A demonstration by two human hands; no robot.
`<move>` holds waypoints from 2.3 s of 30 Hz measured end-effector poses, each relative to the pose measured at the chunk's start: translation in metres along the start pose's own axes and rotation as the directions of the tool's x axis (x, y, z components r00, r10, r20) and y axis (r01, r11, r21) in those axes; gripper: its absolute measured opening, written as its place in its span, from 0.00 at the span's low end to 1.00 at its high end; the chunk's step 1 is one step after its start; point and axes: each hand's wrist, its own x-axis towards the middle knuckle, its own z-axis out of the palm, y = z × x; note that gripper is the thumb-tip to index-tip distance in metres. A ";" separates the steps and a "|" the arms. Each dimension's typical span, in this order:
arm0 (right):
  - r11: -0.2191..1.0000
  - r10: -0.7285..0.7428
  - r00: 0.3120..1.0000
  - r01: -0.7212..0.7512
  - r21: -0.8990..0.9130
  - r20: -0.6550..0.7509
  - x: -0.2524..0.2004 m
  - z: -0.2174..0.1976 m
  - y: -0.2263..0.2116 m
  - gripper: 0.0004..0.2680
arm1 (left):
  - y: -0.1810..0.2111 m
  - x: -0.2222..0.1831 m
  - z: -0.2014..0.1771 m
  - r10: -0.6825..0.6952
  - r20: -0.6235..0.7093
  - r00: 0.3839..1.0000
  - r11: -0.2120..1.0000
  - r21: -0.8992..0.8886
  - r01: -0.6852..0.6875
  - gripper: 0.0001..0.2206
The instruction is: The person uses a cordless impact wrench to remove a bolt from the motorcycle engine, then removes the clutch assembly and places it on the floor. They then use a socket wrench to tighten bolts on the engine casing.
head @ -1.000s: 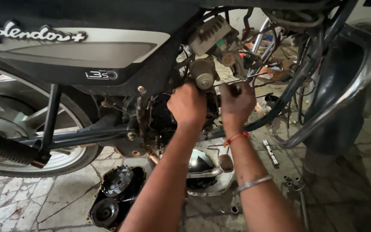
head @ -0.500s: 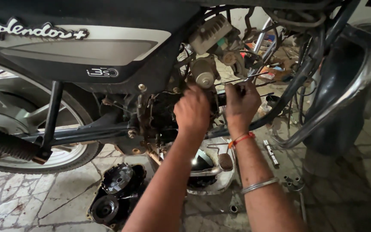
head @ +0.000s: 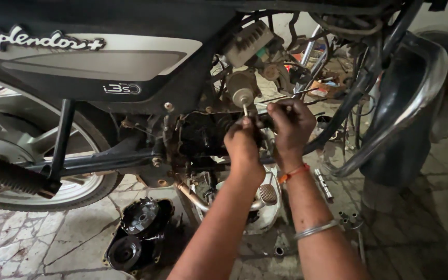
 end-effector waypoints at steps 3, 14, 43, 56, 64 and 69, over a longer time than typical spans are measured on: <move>0.995 0.077 0.993 -0.083 0.056 0.093 0.001 0.001 -0.032 0.04 | 0.011 -0.010 0.005 -0.056 0.099 0.993 0.997 0.060 0.050 0.08; 0.921 -0.008 0.835 0.220 -0.320 0.551 0.003 0.016 -0.076 0.07 | 0.020 0.008 -0.002 -0.225 0.053 0.973 0.931 -0.283 0.231 0.21; 0.750 -0.161 0.495 0.624 -0.220 0.854 0.012 0.033 -0.077 0.13 | 0.044 0.034 -0.020 -0.247 0.151 0.957 0.850 -0.440 0.289 0.22; 0.642 0.595 0.795 -0.378 -0.667 0.122 0.033 0.060 0.008 0.30 | 0.054 0.039 -0.002 0.340 -0.125 0.932 0.656 0.742 -0.140 0.27; 0.595 0.711 0.700 -0.649 -0.475 -0.066 0.043 0.071 0.022 0.29 | 0.056 0.042 0.012 0.226 -0.195 0.954 0.708 0.706 -0.024 0.31; 0.642 0.633 0.767 -0.596 -0.482 -0.106 0.034 0.073 0.045 0.30 | 0.042 0.068 0.003 0.082 -0.016 0.997 0.976 0.204 -0.077 0.23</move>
